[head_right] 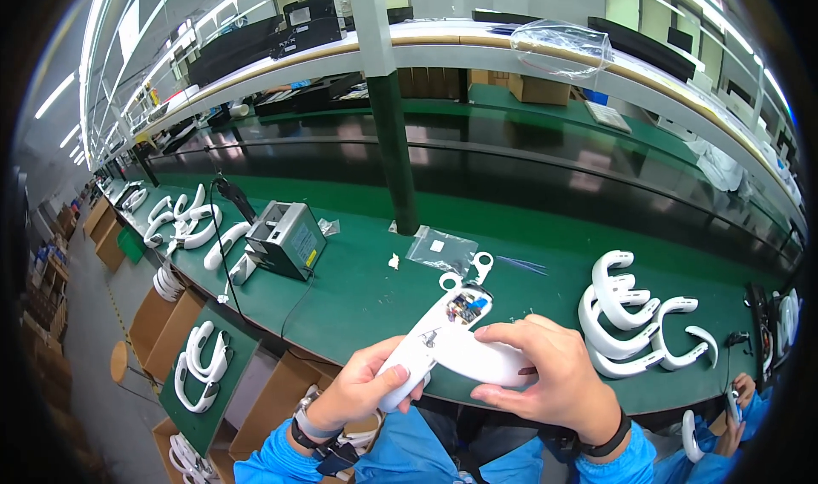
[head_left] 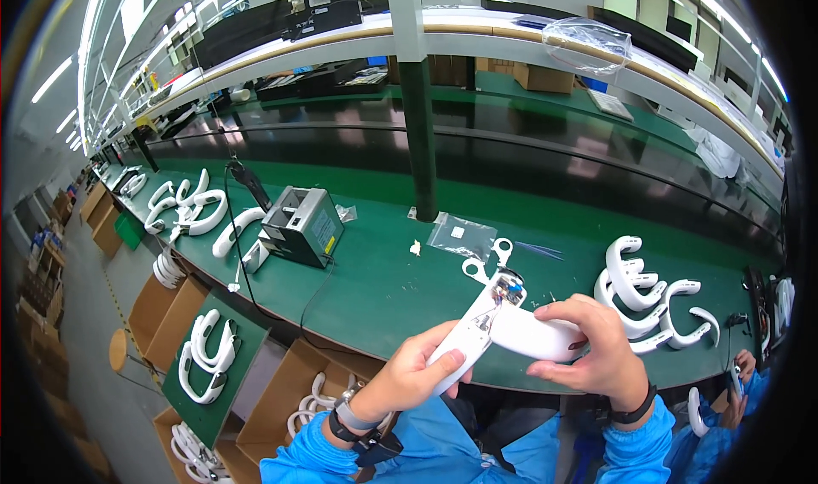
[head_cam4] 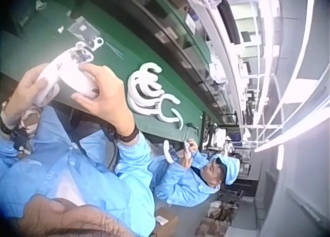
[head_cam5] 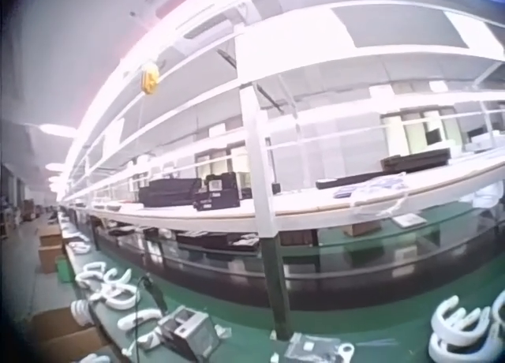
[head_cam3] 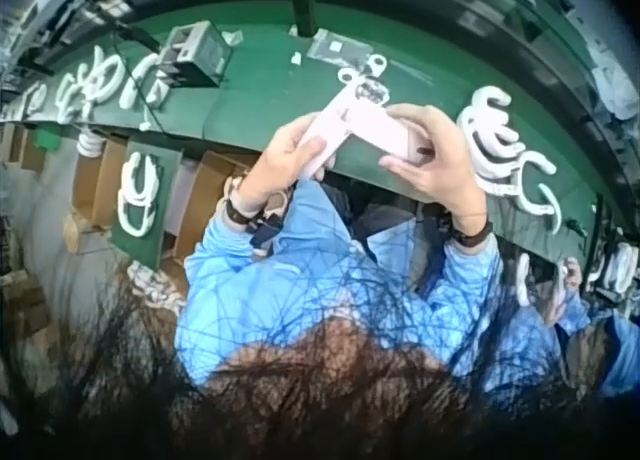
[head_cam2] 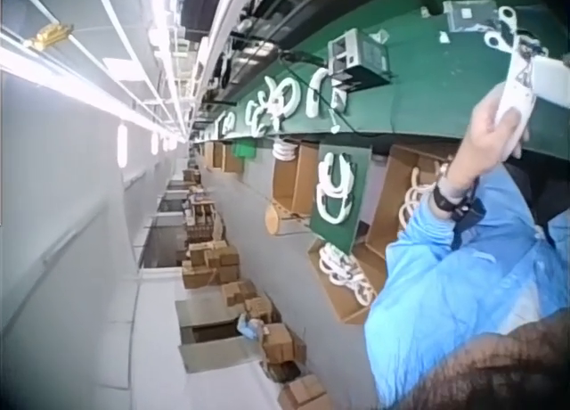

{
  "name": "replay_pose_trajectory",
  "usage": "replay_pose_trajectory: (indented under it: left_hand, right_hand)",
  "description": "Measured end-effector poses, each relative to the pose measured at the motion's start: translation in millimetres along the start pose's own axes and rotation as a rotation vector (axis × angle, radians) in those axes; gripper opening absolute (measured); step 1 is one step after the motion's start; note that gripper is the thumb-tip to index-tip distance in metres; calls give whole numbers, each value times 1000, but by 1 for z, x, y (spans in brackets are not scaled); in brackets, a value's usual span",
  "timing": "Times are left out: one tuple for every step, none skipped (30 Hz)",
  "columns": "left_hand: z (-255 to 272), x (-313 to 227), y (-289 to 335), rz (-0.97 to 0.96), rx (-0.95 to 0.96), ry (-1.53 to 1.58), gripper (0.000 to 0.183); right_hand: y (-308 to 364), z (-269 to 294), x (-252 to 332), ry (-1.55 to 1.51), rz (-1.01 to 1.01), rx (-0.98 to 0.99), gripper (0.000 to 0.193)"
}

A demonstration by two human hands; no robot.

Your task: Assembling the plastic housing and internal circuit components of wearable neck massagers on a factory production line.

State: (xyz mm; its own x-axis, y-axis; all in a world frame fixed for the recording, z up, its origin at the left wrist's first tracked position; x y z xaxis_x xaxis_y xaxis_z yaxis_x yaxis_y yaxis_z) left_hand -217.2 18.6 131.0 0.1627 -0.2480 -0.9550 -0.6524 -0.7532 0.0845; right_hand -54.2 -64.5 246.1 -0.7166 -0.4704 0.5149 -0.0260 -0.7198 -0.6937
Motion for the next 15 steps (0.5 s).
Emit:
replay_pose_trajectory:
  left_hand:
    - [-3, 0, 1, 33, 46, -38, 44]
    - [-7, 1, 2, 64, 90, -75, 42]
    - [-8, -3, 2, 61, 87, -67, 42]
    - [-12, -6, 3, 56, 122, -75, 40]
    - [-15, -9, 4, 50, 155, -83, 39]
    - [-13, -12, 1, 44, 144, -72, 39]
    - [-13, -10, 1, 83, 203, -72, 40]
    - [-14, -8, 2, 122, 263, -71, 42]
    - [-14, -9, 2, 172, 263, -46, 38]
    - [-13, -12, 2, 172, 253, -34, 38]
    - [-12, -12, 1, 160, 255, -102, 36]
    - [-11, -10, 1, 150, 258, -171, 35]
    - [-11, -15, 0, 109, 225, -157, 33]
    - [-11, -15, 0, 110, 224, -149, 33]
    - [-10, -15, -1, 107, 211, -149, 33]
  right_hand:
    - [-2, 2, 0, 69, -46, 75, 54]
    - [-5, 4, -3, 71, -44, 82, 54]
    - [-8, 6, 2, 89, 62, 59, 53]
    - [-11, 8, 9, 101, 172, 40, 52]
    - [-13, 7, 9, 66, 118, 89, 55]
    - [-15, 6, 9, 63, 127, 103, 55]
    - [-15, 2, 8, 46, 121, 137, 56]
    - [-15, -2, 8, 29, 115, 172, 57]
    - [-15, -7, 8, 37, 109, 206, 57]
    - [-16, -11, 9, 34, 111, 221, 57]
    - [-19, -15, 10, 38, 133, 234, 57]
    - [-21, -19, 11, 43, 153, 246, 57]
    - [-22, -22, 9, 9, 117, 255, 58]
    - [-22, -24, 10, 10, 115, 263, 58]
    - [-21, -28, 10, -12, 76, 289, 55]
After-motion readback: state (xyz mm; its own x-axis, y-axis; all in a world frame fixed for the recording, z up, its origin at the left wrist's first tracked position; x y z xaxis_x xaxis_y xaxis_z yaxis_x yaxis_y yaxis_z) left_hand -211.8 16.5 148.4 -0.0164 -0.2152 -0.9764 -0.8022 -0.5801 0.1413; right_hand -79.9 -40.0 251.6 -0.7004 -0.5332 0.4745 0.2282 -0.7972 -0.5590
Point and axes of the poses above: each hand's wrist, its own y-axis away from the middle knuckle, its own z-axis out of the back of the hand, x = y × z, the point moved 8 cm from there along -y, towards the middle knuckle, and after that the axes turned 15 degrees about -x, right-handed, at the moved point
